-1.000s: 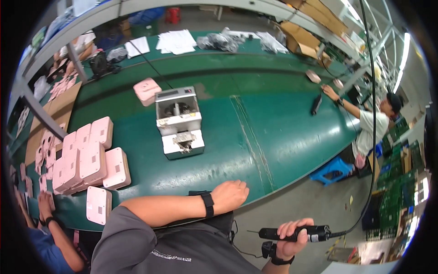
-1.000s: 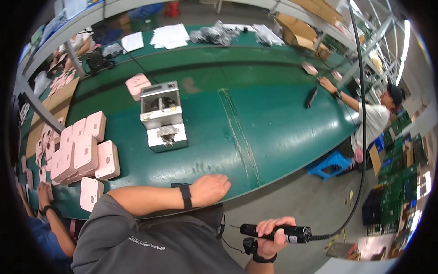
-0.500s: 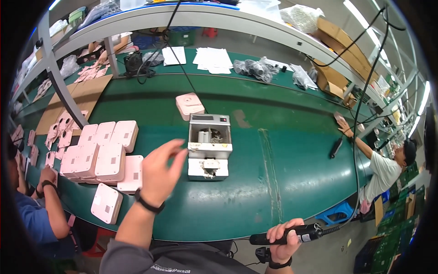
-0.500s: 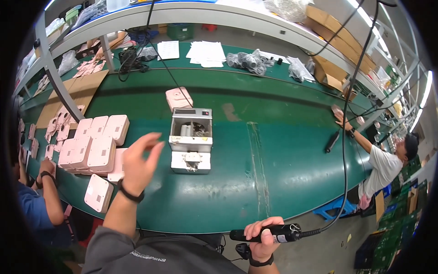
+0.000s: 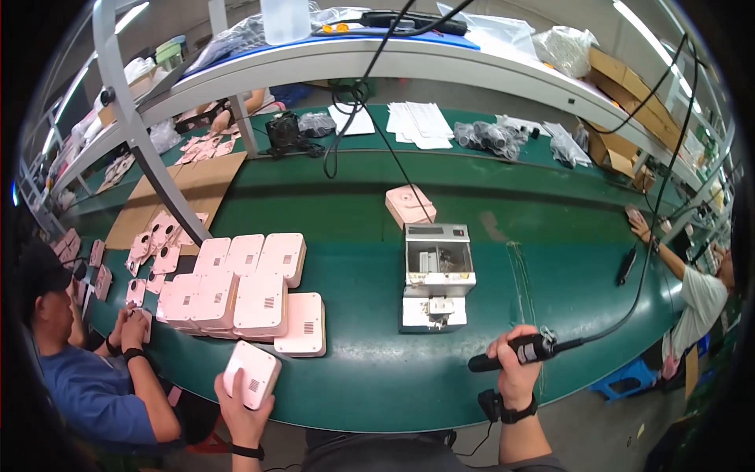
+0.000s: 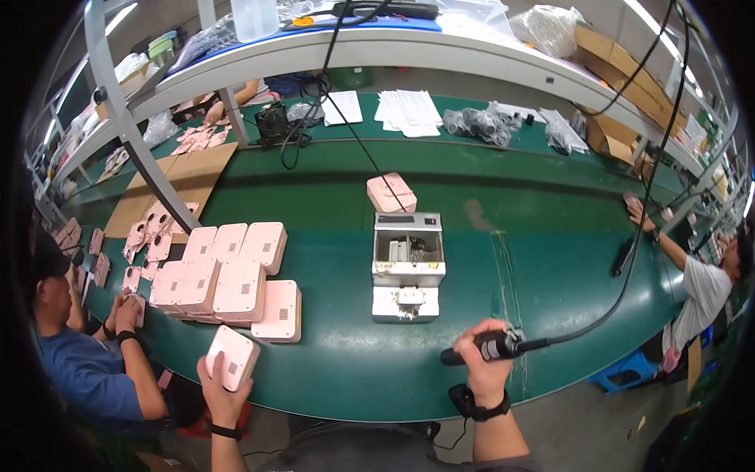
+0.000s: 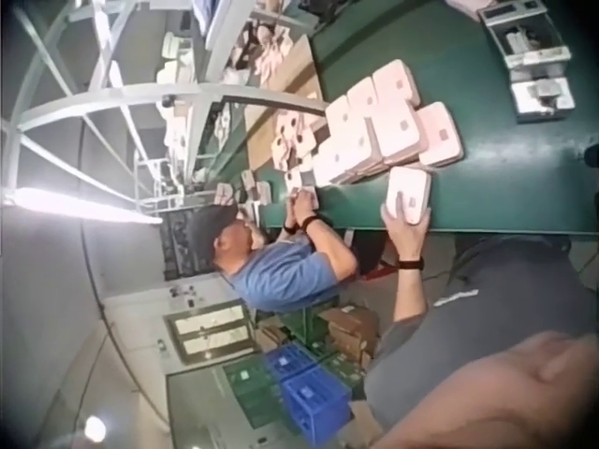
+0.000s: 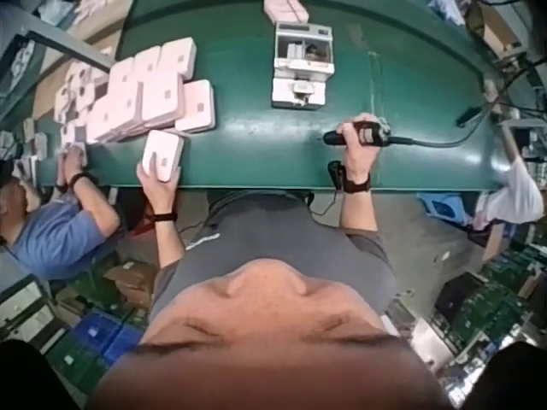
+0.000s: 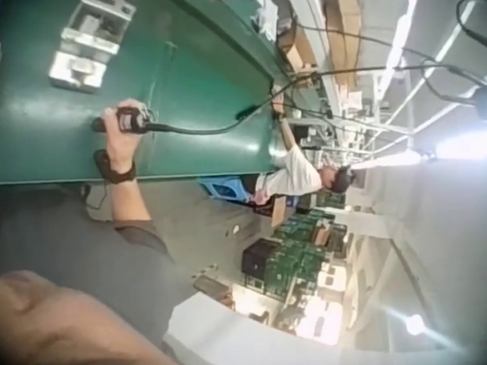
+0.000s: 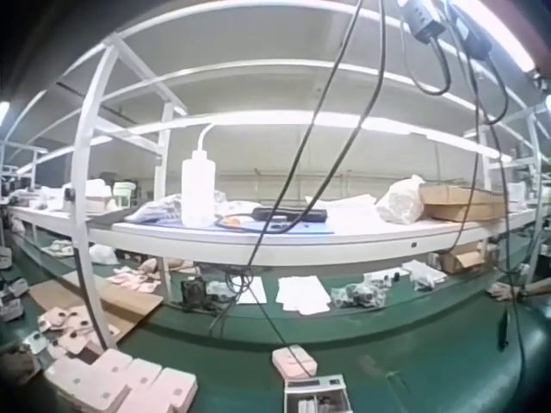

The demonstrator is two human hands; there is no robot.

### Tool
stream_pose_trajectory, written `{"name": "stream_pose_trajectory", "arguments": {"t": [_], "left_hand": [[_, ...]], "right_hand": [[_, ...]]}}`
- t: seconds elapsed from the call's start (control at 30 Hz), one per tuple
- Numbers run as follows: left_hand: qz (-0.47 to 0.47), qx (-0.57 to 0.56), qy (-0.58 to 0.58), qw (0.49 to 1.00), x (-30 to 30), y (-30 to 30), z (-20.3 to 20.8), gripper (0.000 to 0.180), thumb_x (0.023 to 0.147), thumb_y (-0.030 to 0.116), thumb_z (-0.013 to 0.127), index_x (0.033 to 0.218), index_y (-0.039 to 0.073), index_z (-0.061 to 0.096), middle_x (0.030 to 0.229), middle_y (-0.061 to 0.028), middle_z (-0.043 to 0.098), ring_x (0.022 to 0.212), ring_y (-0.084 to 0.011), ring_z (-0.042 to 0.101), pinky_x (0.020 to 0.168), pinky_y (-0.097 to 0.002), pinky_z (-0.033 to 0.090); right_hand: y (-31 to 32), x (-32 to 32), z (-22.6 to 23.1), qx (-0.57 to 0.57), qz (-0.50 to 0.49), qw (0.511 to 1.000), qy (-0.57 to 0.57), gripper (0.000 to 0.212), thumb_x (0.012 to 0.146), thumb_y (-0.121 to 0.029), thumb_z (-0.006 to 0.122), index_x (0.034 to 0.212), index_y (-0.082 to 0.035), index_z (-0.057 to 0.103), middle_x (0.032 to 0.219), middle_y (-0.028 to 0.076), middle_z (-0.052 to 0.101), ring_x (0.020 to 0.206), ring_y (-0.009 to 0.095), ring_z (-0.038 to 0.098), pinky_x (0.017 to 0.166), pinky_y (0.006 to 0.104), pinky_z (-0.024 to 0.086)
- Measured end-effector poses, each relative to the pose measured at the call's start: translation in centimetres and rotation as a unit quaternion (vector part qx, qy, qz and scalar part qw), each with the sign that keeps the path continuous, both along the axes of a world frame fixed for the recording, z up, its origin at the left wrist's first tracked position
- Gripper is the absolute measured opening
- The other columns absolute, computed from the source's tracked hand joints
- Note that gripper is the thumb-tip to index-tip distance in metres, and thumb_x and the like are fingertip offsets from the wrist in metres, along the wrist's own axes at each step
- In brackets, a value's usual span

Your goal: The person picks up a pink box, places it on the table, and uses a power screwdriver to drive screws into its back. After finishing each box, they set it aside and reach for another pink box from the stack to repeat the process.

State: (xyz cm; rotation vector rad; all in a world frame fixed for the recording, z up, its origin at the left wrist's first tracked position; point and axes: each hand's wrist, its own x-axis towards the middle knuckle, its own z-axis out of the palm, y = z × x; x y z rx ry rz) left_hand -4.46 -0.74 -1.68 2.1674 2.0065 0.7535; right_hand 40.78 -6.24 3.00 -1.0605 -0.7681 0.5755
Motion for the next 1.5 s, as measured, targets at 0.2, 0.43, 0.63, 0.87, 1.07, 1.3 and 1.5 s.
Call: {"name": "stream_pose_trajectory", "arguments": {"t": [0.2, 0.43, 0.63, 0.87, 1.07, 1.3, 1.5], "left_hand": [[-0.308, -0.044, -0.043, 0.949, 3.9, -1.1, 1.2, 0.079, 0.053, 0.026, 0.088, 0.127, 0.015, 0.061, 0.128, -0.0244, 0.048, 0.116, -0.0413, 0.051, 0.098, -0.0466, 0.046], [-0.564, -0.094, -0.095, 0.815, 16.5, 6.1, 1.1, 0.081, 0.063, 0.017, 0.085, 0.137, 0.023, 0.054, 0.136, -0.0207, 0.041, 0.12, -0.0426, 0.05, 0.101, -0.0455, 0.047], [-0.529, -0.19, -0.156, 0.812, 19.4, 7.9, 0.5, 0.085, 0.064, 0.018, 0.086, 0.14, 0.023, 0.049, 0.137, -0.0199, 0.039, 0.121, -0.0414, 0.05, 0.099, -0.0451, 0.049], [-0.475, -0.151, -0.143, 0.855, 19.7, 6.7, 0.4, 0.089, 0.064, 0.019, 0.087, 0.142, 0.022, 0.046, 0.135, -0.02, 0.04, 0.12, -0.0398, 0.051, 0.095, -0.044, 0.051], [-0.473, -0.139, -0.136, 0.859, 19.9, 7.3, 0.4, 0.09, 0.064, 0.017, 0.087, 0.144, 0.022, 0.045, 0.136, -0.0198, 0.039, 0.121, -0.0399, 0.051, 0.095, -0.0436, 0.051], [-0.475, -0.139, -0.126, 0.859, 20.1, 7.2, 0.4, 0.091, 0.064, 0.015, 0.087, 0.144, 0.022, 0.045, 0.137, -0.0196, 0.039, 0.121, -0.0398, 0.051, 0.095, -0.0433, 0.051], [-0.472, -0.138, -0.123, 0.862, 20.2, 7.1, 0.3, 0.093, 0.063, 0.015, 0.087, 0.144, 0.023, 0.044, 0.137, -0.019, 0.039, 0.12, -0.0393, 0.051, 0.095, -0.0431, 0.051]], "right_hand": [[1.4, -1.2, -0.3, 0.008, -0.062, 0.998, 0.006, 0.019, 0.087, -0.001, 0.06, 0.1, -0.006, 0.047, 0.07, 0.006, 0.052, 0.055, 0.017, 0.052, 0.058, 0.0334, 0.048], [3.1, -1.1, 1.7, 0.013, -0.102, 0.995, -0.003, 0.013, 0.091, -0.009, 0.056, 0.1, -0.006, 0.047, 0.066, 0.006, 0.05, 0.051, 0.016, 0.048, 0.053, 0.0327, 0.045], [6.4, -4.6, 7.7, 0.09, -0.023, 0.993, -0.068, 0.013, 0.095, -0.018, 0.051, 0.1, -0.006, 0.047, 0.065, 0.005, 0.049, 0.05, 0.015, 0.046, 0.051, 0.0318, 0.044], [11.6, -4.2, 7.4, 0.052, -0.023, 0.995, -0.082, 0.011, 0.092, -0.014, 0.055, 0.095, -0.005, 0.049, 0.064, 0.007, 0.05, 0.05, 0.016, 0.047, 0.049, 0.0333, 0.044], [10.6, -3.9, 7.4, 0.001, 0.018, 0.995, -0.094, 0.011, 0.091, -0.012, 0.056, 0.093, -0.004, 0.049, 0.064, 0.007, 0.05, 0.05, 0.016, 0.048, 0.049, 0.0334, 0.045], [6.2, -3.8, 6.1, 0.032, 0.029, 0.995, -0.093, 0.016, 0.09, -0.013, 0.056, 0.099, -0.003, 0.046, 0.064, 0.007, 0.049, 0.05, 0.016, 0.047, 0.05, 0.033, 0.045], [6.1, -3.8, 4.4, 0.031, 0.001, 0.994, -0.101, 0.018, 0.09, -0.013, 0.056, 0.1, -0.003, 0.045, 0.064, 0.008, 0.049, 0.05, 0.015, 0.046, 0.05, 0.033, 0.045]]}}
